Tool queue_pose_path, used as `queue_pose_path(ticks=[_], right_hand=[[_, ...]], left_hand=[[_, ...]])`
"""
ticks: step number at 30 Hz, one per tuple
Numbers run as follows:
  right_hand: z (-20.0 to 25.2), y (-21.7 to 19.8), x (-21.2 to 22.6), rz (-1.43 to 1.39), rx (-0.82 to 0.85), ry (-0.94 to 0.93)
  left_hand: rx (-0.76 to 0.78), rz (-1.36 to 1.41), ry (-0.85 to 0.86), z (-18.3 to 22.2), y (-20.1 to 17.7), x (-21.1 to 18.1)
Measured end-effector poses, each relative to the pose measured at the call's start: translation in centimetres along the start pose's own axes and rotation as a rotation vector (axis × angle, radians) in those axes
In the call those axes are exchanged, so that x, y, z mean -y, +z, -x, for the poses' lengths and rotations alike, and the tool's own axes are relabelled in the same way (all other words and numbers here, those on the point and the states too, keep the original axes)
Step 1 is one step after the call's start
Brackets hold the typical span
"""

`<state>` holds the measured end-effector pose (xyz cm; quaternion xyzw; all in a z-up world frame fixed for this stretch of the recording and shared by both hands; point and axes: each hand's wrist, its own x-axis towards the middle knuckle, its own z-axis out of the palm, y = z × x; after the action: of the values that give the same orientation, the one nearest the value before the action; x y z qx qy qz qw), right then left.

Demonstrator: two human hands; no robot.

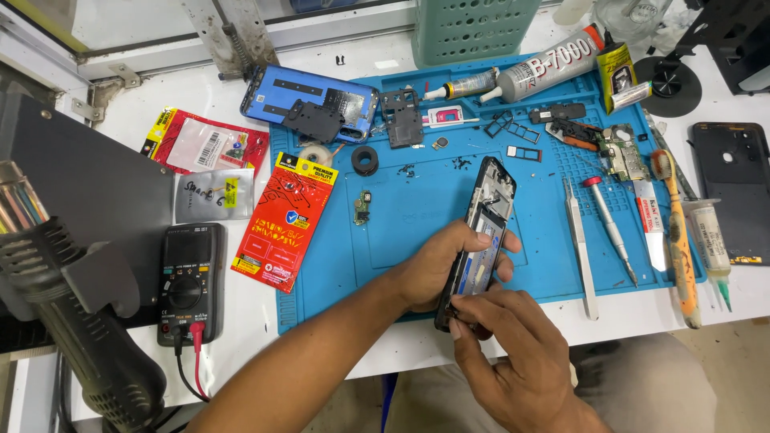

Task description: Disassembling a mobile phone, cleaning the internal frame with a brush, and preparing parts for reassembly.

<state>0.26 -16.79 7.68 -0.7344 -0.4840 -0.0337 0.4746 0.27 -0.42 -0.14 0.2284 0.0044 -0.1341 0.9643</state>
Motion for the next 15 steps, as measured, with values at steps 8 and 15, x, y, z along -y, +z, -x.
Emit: queue_pose_path(ticks=[8, 15], right_hand=[[0.12, -0.14, -0.35, 0.055, 0.024, -0.073], [0.15, -0.29, -0.51, 0.110, 0.040, -0.182]], left_hand=[[-0.004, -0.034, 0.013, 0.00, -0.15, 0.03], [-0.031, -0.042, 0.012, -0.07, -0.70, 0.29]])
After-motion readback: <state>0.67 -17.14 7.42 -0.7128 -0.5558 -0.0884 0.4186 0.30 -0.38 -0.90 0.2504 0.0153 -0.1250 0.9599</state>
